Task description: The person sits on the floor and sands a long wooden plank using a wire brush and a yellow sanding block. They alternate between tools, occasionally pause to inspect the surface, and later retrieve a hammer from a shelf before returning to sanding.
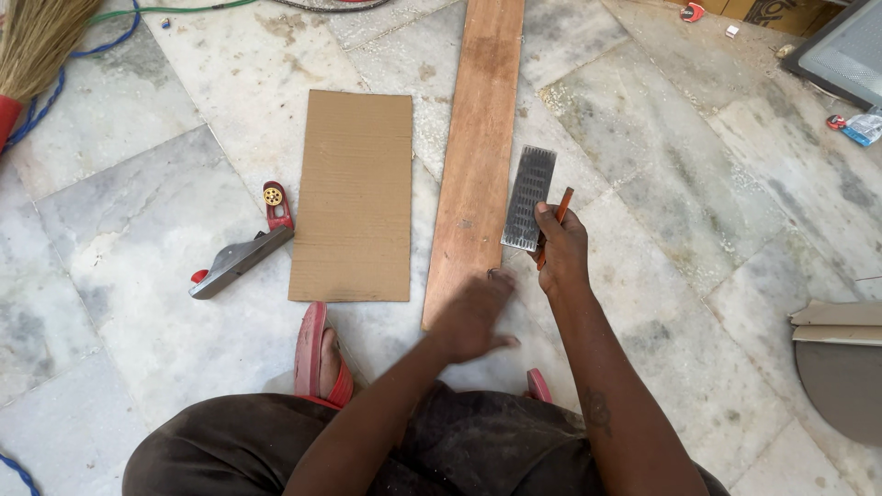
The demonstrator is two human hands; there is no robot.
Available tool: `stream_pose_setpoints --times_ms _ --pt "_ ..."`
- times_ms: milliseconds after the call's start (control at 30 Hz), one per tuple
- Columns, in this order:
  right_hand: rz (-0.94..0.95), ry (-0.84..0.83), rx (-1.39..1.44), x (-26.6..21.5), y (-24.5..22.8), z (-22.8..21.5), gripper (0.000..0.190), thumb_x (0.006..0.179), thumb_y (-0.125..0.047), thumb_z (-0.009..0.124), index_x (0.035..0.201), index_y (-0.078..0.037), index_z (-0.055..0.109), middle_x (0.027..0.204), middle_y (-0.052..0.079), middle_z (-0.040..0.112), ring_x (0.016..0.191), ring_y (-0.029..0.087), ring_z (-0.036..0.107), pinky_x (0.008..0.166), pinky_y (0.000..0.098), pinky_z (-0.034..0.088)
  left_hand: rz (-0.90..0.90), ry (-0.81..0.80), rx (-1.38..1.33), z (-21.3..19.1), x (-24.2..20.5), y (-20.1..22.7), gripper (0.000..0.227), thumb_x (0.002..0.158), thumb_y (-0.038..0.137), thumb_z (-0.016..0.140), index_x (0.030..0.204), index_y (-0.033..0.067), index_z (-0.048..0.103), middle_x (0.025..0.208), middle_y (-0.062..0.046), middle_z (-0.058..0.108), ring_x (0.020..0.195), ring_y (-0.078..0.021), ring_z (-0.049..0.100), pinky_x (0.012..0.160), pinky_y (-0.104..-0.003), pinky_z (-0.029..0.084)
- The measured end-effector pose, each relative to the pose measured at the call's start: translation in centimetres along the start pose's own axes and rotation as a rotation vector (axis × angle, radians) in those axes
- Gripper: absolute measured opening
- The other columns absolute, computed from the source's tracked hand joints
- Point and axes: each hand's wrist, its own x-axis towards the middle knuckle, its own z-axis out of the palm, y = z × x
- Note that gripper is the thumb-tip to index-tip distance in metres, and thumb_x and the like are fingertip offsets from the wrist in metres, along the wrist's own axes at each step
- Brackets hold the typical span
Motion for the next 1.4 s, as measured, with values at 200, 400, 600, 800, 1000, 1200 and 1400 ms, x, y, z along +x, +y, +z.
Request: stream_pose_setpoints --times_ms 200,400,600,800,1000,1200,1400 --pt "0.037 -0.002 -0.075 0.1 0.6 0.1 0.02 0.098 -0.023 0.068 0.105 -0.006 0.062 0.09 0.004 0.071 0.072 0.011 0.069 0.061 0.028 0.059 -0.675 0.196 0.149 -2.2 -2.3 -7.9 0.095 0.098 0.065 0.042 0.16 -0.0032 0.018 0.169 -0.022 0.015 0.158 -0.0337 0.011 0.126 -0.052 0.007" --pt "0.039 -0.048 -0.019 0.7 1.6 -0.1 0.017 0.097 -0.021 0.069 0.102 -0.005 0.063 0.087 0.004 0.07 0.068 0.01 0.067 0.058 0.0267 0.058 -0.637 0.459 0.232 -2.6 -2.3 -8.9 0.088 0.103 0.056 0.045 0.159 -0.0071 0.022 0.168 -0.027 0.017 0.158 -0.0392 0.011 0.126 -0.056 0.009" --pt "0.056 -0.054 -0.036 0.8 2.3 -0.7 0.018 0.099 -0.02 0.069 0.102 -0.004 0.062 0.085 0.002 0.068 0.066 0.009 0.065 0.055 0.026 0.055 -0.298 0.239 -0.035 1.5 1.9 -0.9 0.095 0.093 0.061 0.052 0.155 -0.006 0.027 0.164 -0.024 0.027 0.154 -0.0341 0.019 0.125 -0.049 0.011" --pt "0.04 -0.017 -0.059 1.2 2.0 -0.5 0.02 0.097 -0.019 0.07 0.105 -0.003 0.063 0.085 0.003 0.068 0.065 0.01 0.064 0.053 0.0255 0.051 0.243 0.039 -0.134 1.8 2.3 3.8 0.08 0.098 0.054 0.058 0.153 0.0003 0.036 0.162 -0.022 0.037 0.155 -0.0346 0.027 0.127 -0.05 0.013" --pt "0.054 -0.025 -0.048 1.3 2.4 -1.1 0.021 0.097 -0.021 0.071 0.104 -0.003 0.062 0.083 0.003 0.068 0.063 0.009 0.064 0.051 0.0245 0.051 -0.49 0.347 0.039 0.1 3.2 -1.8 0.101 0.092 0.062 0.053 0.155 -0.0097 0.019 0.164 -0.029 0.019 0.155 -0.0394 0.012 0.124 -0.052 0.006" --pt "0.09 -0.039 -0.11 1.2 2.9 -1.0 0.022 0.097 -0.023 0.071 0.103 -0.005 0.061 0.082 0.002 0.067 0.062 0.009 0.062 0.049 0.0249 0.049 -0.517 0.387 -0.005 0.4 3.8 -3.1 0.094 0.095 0.056 0.057 0.156 -0.0081 0.025 0.165 -0.026 0.024 0.155 -0.0366 0.017 0.126 -0.05 0.009" --pt "0.136 -0.095 -0.184 1.1 3.5 -0.7 0.02 0.099 -0.024 0.069 0.105 -0.006 0.063 0.083 0.001 0.066 0.064 0.009 0.062 0.054 0.0257 0.051 0.338 -0.031 -0.239 5.3 0.2 2.6 0.065 0.096 0.041 0.061 0.149 0.0051 0.05 0.157 -0.02 0.046 0.148 -0.034 0.039 0.125 -0.05 0.021"
